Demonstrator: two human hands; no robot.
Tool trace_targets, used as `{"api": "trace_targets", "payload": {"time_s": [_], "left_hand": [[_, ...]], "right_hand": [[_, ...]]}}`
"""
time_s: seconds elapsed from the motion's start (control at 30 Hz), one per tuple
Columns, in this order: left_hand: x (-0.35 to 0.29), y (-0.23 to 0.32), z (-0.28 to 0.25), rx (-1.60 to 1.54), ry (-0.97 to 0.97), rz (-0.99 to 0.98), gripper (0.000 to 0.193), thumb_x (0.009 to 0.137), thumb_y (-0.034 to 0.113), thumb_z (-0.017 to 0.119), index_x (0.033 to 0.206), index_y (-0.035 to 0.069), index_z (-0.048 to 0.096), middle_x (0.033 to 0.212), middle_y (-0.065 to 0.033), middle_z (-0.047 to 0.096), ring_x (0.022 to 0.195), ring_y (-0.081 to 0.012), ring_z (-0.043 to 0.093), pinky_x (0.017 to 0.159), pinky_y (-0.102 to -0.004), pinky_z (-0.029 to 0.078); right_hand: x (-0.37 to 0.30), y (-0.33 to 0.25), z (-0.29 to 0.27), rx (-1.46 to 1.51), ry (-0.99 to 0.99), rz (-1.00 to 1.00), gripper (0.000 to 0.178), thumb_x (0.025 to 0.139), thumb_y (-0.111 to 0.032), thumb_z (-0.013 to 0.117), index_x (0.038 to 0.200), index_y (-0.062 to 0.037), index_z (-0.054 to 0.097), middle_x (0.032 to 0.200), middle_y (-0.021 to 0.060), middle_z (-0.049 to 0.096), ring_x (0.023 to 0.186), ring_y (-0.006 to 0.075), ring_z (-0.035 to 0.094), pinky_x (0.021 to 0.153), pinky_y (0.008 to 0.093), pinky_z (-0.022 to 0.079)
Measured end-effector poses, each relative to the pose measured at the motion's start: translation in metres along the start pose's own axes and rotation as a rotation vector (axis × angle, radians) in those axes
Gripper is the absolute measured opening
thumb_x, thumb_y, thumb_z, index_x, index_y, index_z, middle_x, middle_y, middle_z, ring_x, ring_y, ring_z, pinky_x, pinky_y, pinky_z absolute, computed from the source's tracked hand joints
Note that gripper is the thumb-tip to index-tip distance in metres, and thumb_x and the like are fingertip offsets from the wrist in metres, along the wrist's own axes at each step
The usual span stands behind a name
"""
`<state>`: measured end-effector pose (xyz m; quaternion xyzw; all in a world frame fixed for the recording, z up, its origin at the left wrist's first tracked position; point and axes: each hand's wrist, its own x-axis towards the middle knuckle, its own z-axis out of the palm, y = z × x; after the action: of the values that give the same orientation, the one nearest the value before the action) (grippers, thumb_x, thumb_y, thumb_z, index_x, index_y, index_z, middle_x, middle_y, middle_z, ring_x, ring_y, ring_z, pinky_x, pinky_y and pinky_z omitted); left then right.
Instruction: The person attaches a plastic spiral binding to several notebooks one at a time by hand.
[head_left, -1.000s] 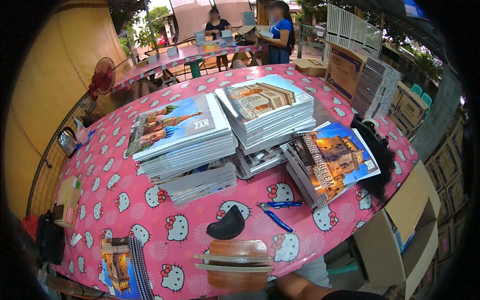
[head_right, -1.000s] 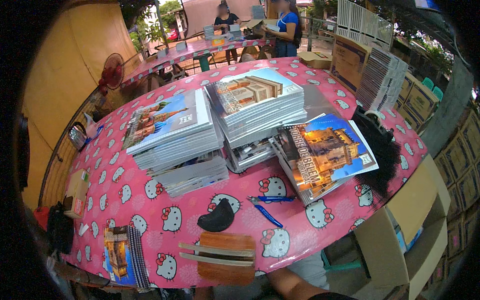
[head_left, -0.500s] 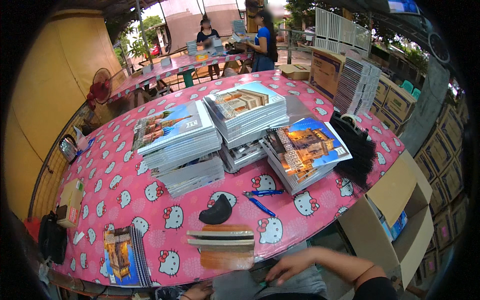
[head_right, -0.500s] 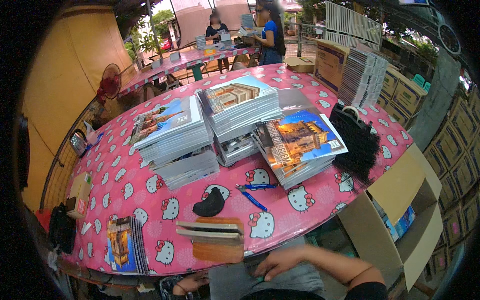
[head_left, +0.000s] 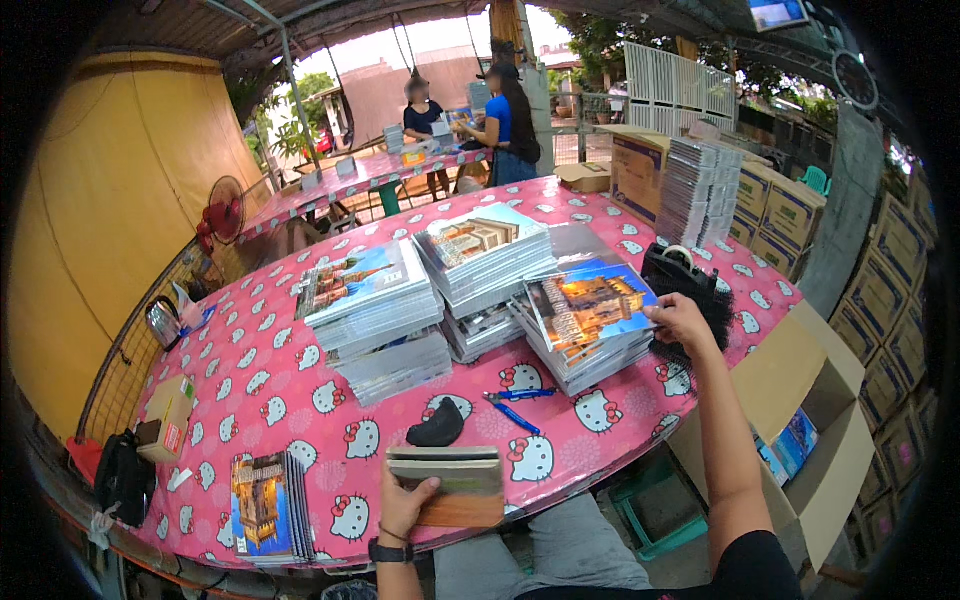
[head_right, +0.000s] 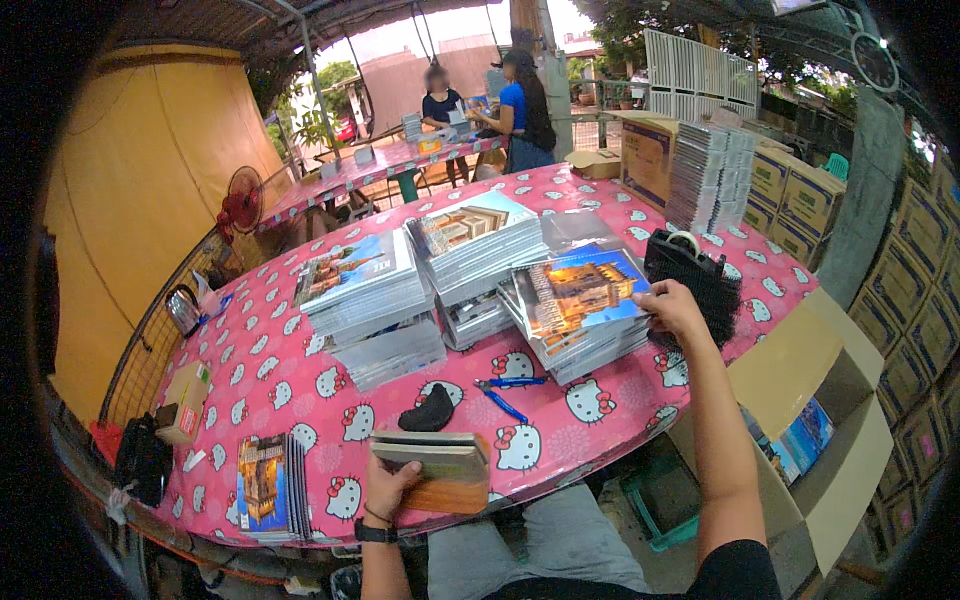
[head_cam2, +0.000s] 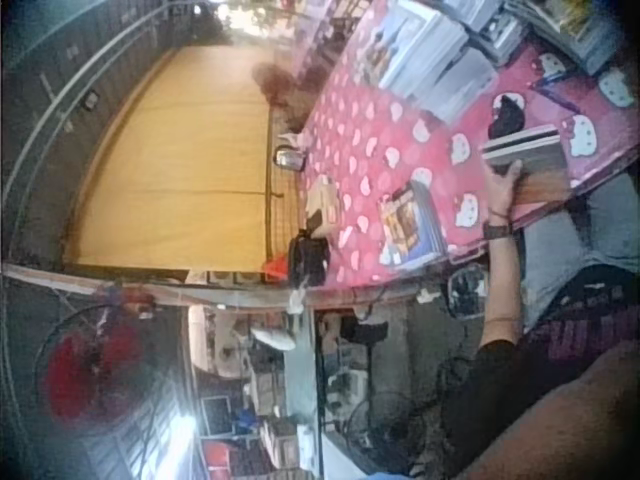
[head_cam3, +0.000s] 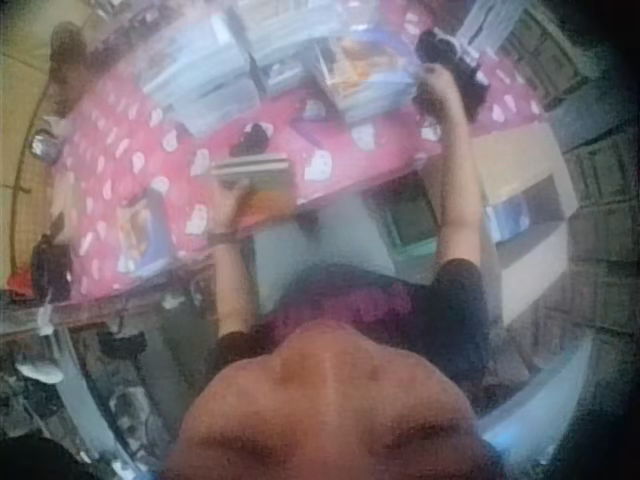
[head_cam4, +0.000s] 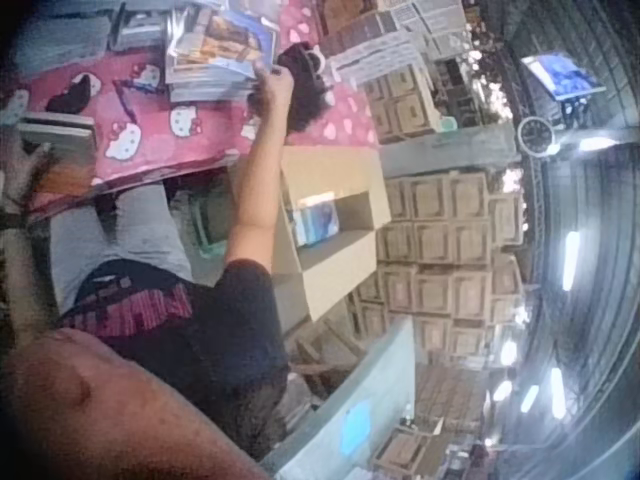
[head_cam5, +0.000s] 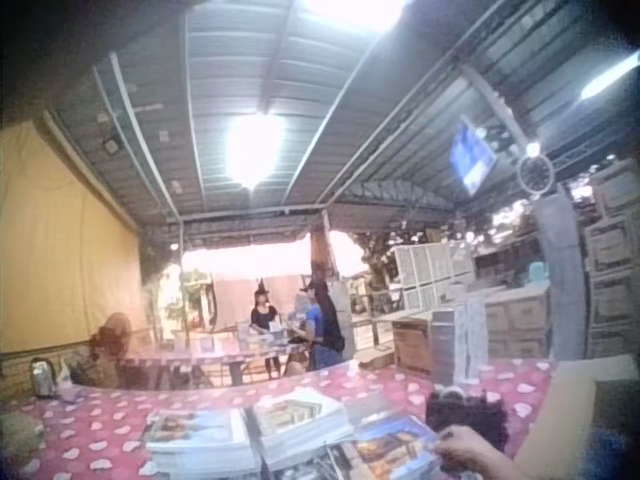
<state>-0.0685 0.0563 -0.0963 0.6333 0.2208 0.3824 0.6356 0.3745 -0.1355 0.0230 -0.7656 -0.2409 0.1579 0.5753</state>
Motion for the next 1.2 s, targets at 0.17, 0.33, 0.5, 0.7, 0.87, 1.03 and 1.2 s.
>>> {"api": "trace_targets", "payload": {"time_s": [0.17,0.33,0.5,0.7,0.87,1.03,1.2], "left_hand": [[-0.005,0.009,0.022,0.265,0.09,0.161,0.076,0.072,0.014,0.074,0.134,0.002,0.031,0.127,-0.0109,0.045,0.118,-0.0218,0.043,0.101,-0.0347,0.033],[-0.012,0.077,0.025,0.478,0.395,0.398,0.075,0.075,0.018,0.07,0.137,0.002,0.03,0.137,-0.0153,0.036,0.127,-0.0258,0.034,0.106,-0.0375,0.025],[0.027,0.102,0.097,-0.044,0.212,0.332,0.077,0.078,0.019,0.069,0.139,0.002,0.025,0.137,-0.0154,0.037,0.127,-0.0258,0.035,0.106,-0.0395,0.027],[0.027,0.075,0.052,-0.41,0.036,0.305,0.05,0.081,0.01,0.065,0.124,0.001,0.042,0.111,-0.0103,0.058,0.099,-0.0184,0.057,0.089,-0.0326,0.044],[0.024,0.095,0.031,-0.069,0.083,0.171,0.032,0.075,-0.004,0.066,0.104,0.001,0.055,0.096,-0.0041,0.063,0.088,-0.0133,0.058,0.08,-0.0272,0.046],[0.017,0.091,0.024,0.061,0.036,0.158,0.029,0.074,-0.006,0.067,0.1,0.0,0.058,0.093,-0.0042,0.064,0.084,-0.0121,0.057,0.076,-0.0263,0.045],[0.015,0.09,0.018,0.127,0.044,0.165,0.021,0.074,-0.003,0.069,0.093,0.0,0.061,0.089,-0.0044,0.064,0.081,-0.0119,0.058,0.072,-0.0266,0.045]], "right_hand": [[0.005,0.011,-0.028,-0.018,0.127,-0.159,0.039,0.071,-0.009,0.074,0.104,0.0014,0.056,0.077,0.0058,0.063,0.062,0.0114,0.058,0.052,0.0234,0.047],[-0.044,-0.047,0.001,0.149,0.225,-0.584,0.032,0.078,0.001,0.065,0.109,0.0029,0.056,0.094,0.0047,0.064,0.081,0.0118,0.061,0.07,0.0238,0.048],[-0.132,-0.089,0.065,0.391,0.158,-0.786,0.032,0.079,0.001,0.065,0.109,0.0009,0.057,0.104,0.0078,0.062,0.088,0.0143,0.061,0.078,0.0249,0.048],[-0.176,-0.047,0.114,0.675,-0.446,-0.619,0.029,0.078,0.006,0.063,0.107,0.0013,0.059,0.099,0.0088,0.063,0.088,0.0141,0.061,0.077,0.0267,0.05],[-0.166,0.001,0.143,0.239,-0.307,-0.572,0.016,0.08,-0.001,0.064,0.096,0.0005,0.065,0.089,0.0074,0.067,0.081,0.0097,0.061,0.072,0.0242,0.047],[-0.174,0.039,0.154,0.193,-0.314,-0.49,0.018,0.079,-0.004,0.065,0.096,0.0012,0.065,0.088,0.0075,0.068,0.075,0.0129,0.061,0.069,0.0263,0.048],[-0.173,0.054,0.165,0.318,-0.228,-0.516,0.014,0.081,-0.006,0.065,0.092,0.0018,0.067,0.085,0.009,0.068,0.073,0.0132,0.062,0.062,0.0272,0.048]]}}
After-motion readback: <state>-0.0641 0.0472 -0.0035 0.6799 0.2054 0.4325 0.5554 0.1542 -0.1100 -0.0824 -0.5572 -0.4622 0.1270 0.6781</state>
